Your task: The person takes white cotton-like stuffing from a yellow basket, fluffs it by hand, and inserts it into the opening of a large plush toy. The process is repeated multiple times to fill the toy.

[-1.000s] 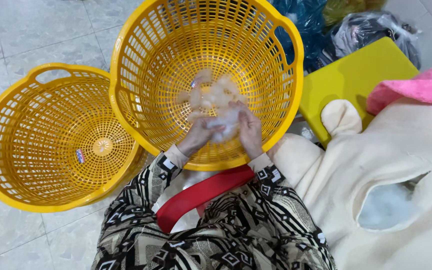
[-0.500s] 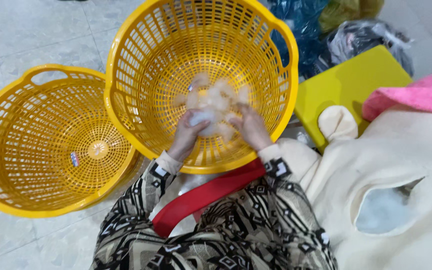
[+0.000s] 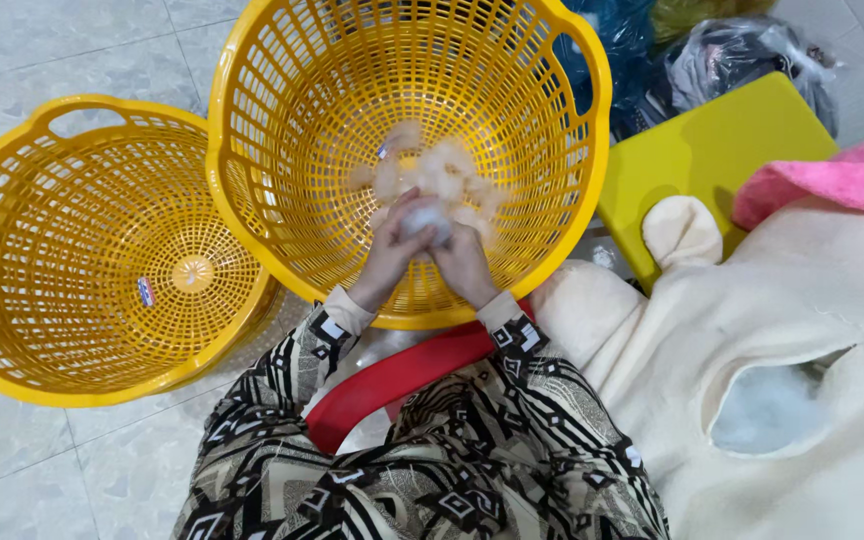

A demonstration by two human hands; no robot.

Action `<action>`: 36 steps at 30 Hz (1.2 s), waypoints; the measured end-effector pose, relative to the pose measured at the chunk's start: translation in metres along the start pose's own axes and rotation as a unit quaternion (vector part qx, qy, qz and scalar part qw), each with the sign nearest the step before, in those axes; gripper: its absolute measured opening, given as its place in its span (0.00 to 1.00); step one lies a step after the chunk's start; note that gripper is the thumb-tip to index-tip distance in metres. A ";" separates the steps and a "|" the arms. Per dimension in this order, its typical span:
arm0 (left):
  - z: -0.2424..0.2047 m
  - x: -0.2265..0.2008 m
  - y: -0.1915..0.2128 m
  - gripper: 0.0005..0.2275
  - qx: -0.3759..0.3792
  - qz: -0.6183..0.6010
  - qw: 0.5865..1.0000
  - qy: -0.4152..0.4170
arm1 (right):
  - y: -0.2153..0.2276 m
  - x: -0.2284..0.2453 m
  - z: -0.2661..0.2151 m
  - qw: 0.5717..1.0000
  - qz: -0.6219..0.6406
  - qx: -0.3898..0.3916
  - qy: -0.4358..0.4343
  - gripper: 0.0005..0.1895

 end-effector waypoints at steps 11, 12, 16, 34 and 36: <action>-0.066 -0.270 0.030 0.09 -0.137 0.311 0.737 -0.584 | -0.013 0.018 -0.010 0.955 -0.281 0.092 0.038 0.07; -0.068 -0.276 0.029 0.13 -0.130 0.357 0.667 -0.640 | -0.011 0.018 -0.012 0.963 -0.254 0.083 0.043 0.06; 0.047 -0.193 0.034 0.19 -0.024 0.730 0.601 -0.324 | 0.000 0.026 -0.021 0.981 -0.154 0.032 0.113 0.12; -0.073 -0.084 -0.055 0.34 0.413 0.556 0.721 -0.023 | 0.138 0.215 -0.067 0.798 -0.152 -0.405 0.419 0.25; -0.080 -0.074 -0.059 0.30 0.411 0.586 0.699 -0.002 | 0.100 0.168 -0.014 0.890 -0.340 -0.178 0.244 0.30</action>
Point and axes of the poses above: each hand's wrist, its own z-axis towards the middle knuckle, its own y-axis out of the back of the hand, x = y × z, the point moved 8 cm from there along z, towards the middle knuckle, and after that the axes turned 5 degrees about z, right-handed, at the moved point
